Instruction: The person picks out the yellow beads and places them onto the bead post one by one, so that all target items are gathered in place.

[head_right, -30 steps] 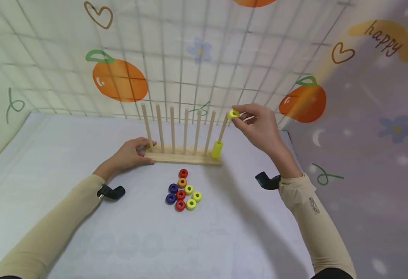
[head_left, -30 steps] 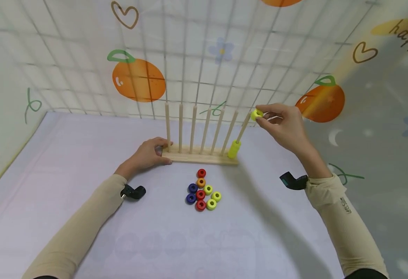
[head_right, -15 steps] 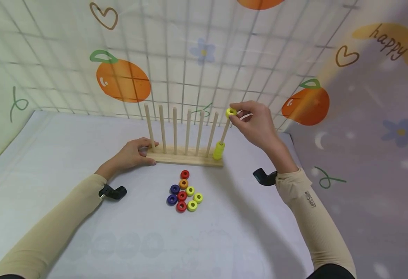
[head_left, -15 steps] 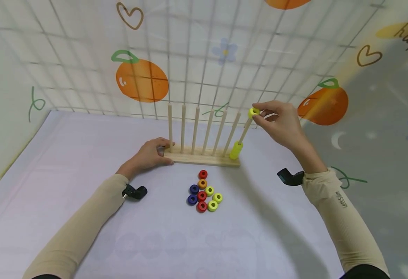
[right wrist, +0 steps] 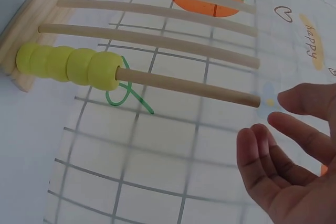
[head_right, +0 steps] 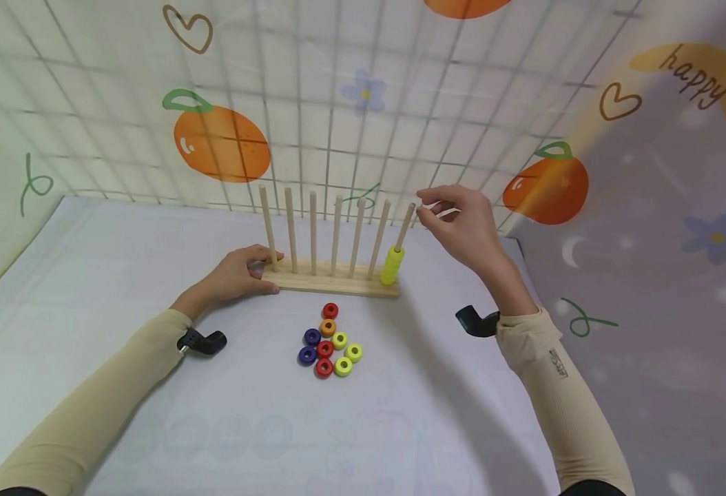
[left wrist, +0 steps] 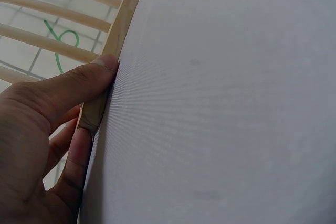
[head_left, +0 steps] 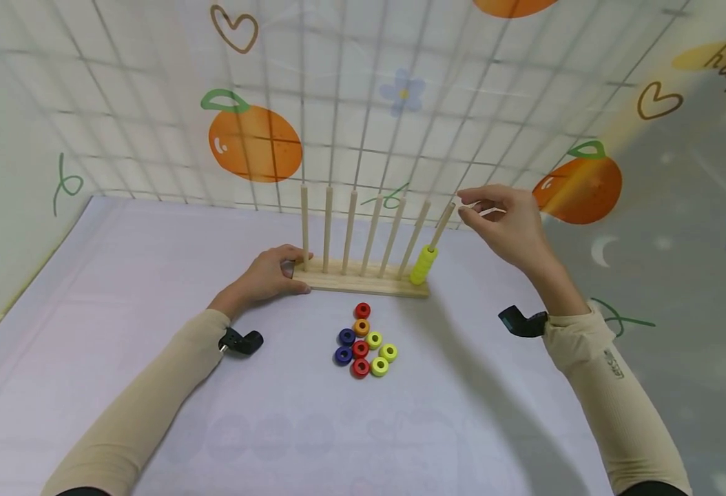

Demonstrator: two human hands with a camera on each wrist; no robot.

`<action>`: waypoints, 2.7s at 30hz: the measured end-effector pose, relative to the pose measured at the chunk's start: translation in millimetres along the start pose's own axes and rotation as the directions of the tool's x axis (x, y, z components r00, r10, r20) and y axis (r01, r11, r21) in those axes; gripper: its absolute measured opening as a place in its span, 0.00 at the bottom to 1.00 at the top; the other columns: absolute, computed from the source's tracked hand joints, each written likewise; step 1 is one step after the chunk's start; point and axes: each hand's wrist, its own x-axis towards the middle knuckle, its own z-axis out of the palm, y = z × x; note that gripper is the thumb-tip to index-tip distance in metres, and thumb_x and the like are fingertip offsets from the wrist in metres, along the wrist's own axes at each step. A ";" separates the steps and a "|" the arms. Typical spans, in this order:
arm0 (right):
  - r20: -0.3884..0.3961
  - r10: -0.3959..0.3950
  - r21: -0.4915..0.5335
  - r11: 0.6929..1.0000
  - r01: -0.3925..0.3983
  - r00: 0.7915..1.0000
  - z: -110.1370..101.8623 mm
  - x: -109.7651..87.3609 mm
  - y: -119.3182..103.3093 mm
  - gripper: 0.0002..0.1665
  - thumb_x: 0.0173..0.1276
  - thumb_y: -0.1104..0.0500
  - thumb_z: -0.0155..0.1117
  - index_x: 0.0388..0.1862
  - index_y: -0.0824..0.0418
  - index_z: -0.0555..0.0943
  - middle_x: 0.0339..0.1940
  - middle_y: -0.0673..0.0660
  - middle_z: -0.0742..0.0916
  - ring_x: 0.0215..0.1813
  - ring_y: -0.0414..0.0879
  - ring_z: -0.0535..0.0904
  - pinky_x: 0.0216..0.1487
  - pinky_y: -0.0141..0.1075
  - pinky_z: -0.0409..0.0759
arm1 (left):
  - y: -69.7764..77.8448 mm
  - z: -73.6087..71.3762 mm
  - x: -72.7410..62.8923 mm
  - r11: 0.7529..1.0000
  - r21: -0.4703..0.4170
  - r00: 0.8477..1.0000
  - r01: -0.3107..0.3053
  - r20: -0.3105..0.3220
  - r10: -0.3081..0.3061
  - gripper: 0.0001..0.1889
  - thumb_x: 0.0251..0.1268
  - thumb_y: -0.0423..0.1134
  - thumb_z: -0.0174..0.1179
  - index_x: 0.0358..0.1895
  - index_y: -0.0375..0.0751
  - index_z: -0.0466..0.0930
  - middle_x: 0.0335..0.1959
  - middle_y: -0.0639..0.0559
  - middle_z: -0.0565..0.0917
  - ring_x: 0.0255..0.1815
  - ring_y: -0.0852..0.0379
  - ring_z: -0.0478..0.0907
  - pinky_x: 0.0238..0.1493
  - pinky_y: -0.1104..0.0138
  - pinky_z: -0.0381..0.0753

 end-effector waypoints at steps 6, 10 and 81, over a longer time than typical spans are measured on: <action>-0.038 -0.002 0.081 0.997 0.005 0.999 -2.7 -16.4 3.2 0.12 0.66 0.65 0.68 0.48 0.64 0.88 0.44 0.61 0.88 0.40 0.41 0.80 0.39 0.25 0.79 | 0.2 -0.2 0.4 1.000 0.022 1.000 0.011 0.005 -0.011 0.38 0.49 0.48 0.79 0.67 0.48 0.77 0.63 0.52 0.76 0.48 0.50 0.76 0.49 0.57 0.76; -0.036 0.009 0.103 0.995 -0.005 0.999 -1.0 -28.8 11.7 0.13 0.65 0.69 0.68 0.49 0.67 0.87 0.45 0.64 0.87 0.40 0.41 0.80 0.38 0.24 0.79 | 0.6 -0.4 0.7 1.000 0.026 1.000 0.008 -0.001 -0.008 0.38 0.49 0.48 0.79 0.67 0.46 0.77 0.64 0.51 0.76 0.52 0.49 0.74 0.52 0.55 0.74; 0.457 0.156 0.282 0.908 -0.309 0.876 117.3 -153.5 50.8 0.22 0.57 0.67 0.76 0.52 0.65 0.85 0.45 0.60 0.88 0.38 0.49 0.84 0.40 0.35 0.82 | -1.0 0.7 0.8 1.000 -0.003 1.000 -0.003 -0.007 0.003 0.37 0.48 0.47 0.80 0.65 0.46 0.78 0.62 0.51 0.77 0.51 0.49 0.77 0.50 0.55 0.78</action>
